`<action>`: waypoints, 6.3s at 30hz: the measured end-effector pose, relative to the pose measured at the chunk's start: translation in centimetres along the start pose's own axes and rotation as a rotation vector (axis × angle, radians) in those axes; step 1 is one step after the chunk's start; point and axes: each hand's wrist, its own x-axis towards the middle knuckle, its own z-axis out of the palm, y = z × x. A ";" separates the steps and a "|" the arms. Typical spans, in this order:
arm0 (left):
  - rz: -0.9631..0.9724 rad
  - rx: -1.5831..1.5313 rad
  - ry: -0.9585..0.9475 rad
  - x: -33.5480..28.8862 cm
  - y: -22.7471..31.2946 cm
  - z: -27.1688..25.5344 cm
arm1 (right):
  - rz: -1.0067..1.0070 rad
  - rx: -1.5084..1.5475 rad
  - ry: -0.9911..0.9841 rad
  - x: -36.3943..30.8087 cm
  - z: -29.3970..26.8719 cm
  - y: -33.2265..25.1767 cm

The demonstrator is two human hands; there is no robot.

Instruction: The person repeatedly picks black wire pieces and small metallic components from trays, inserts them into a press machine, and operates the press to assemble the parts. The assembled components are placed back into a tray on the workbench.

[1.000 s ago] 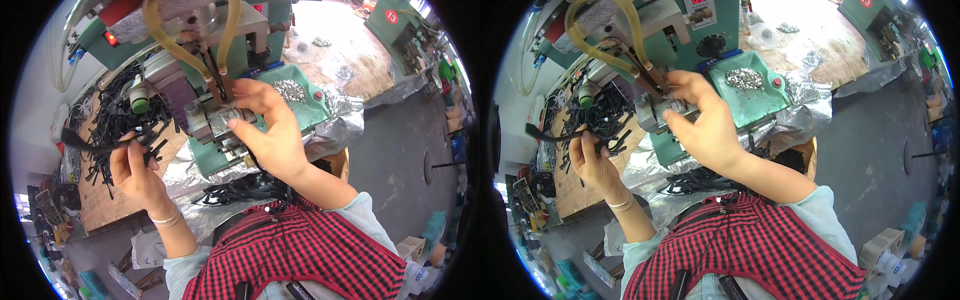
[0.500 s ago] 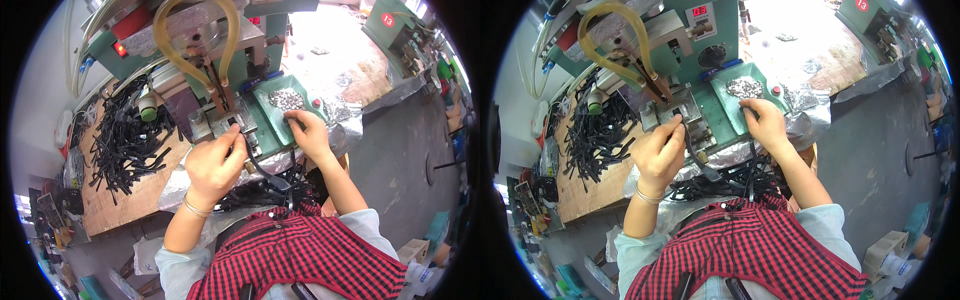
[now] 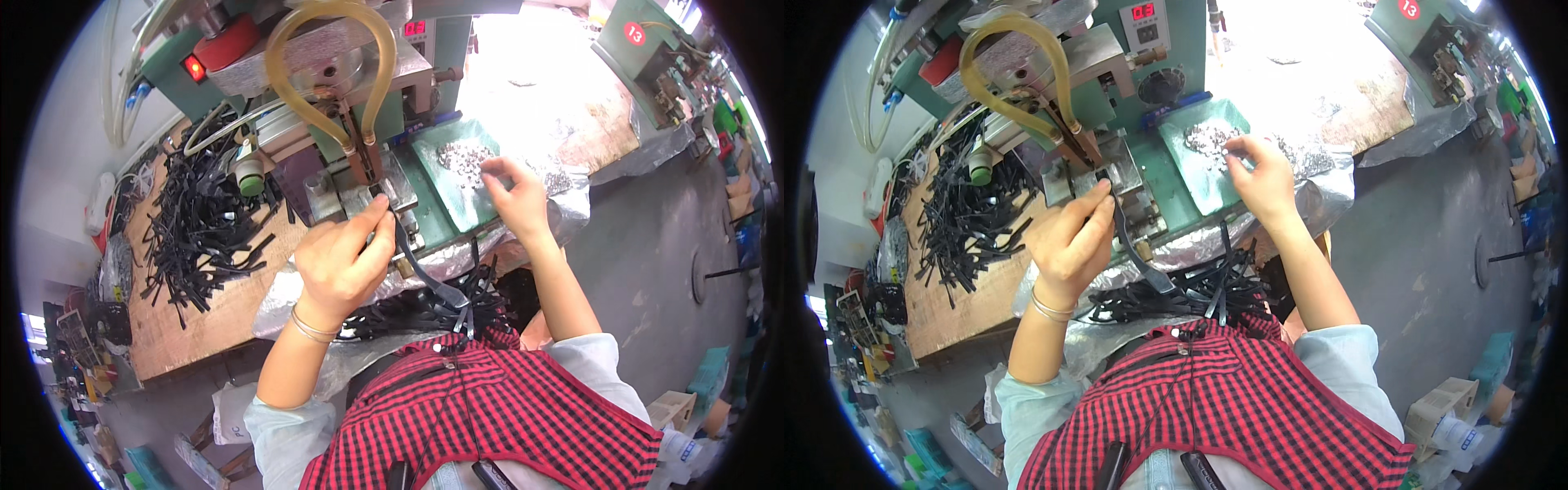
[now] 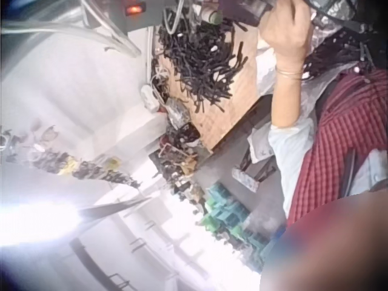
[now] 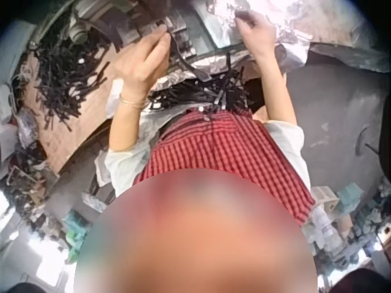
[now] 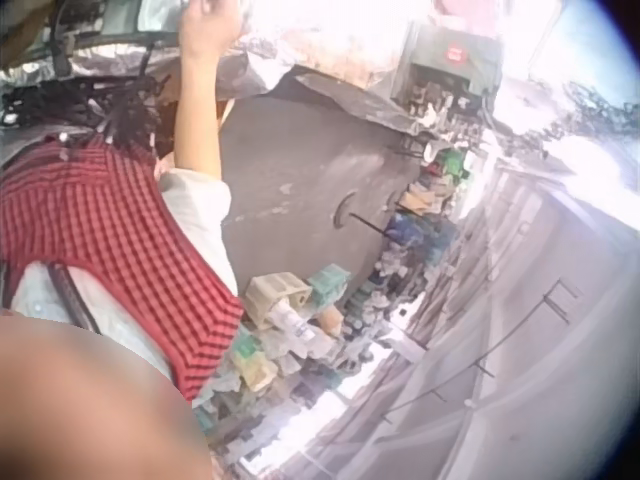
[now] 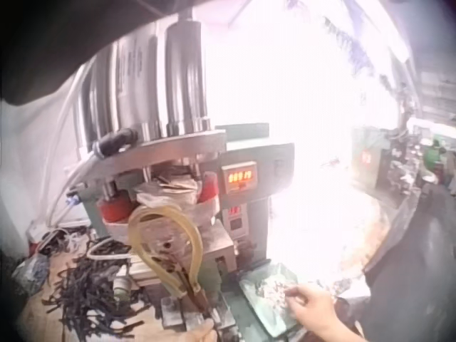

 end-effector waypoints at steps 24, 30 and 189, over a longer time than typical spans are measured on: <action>-0.459 0.493 -0.637 -19.0 -11.7 -11.9 | -0.243 -0.297 0.100 0.1 2.7 0.7; -0.526 0.432 -0.406 -20.5 -13.8 -5.8 | -0.262 -0.226 0.091 0.1 2.6 1.3; -0.861 0.137 0.155 -4.3 -3.6 -10.2 | -0.111 -0.160 0.133 -1.1 1.9 -0.7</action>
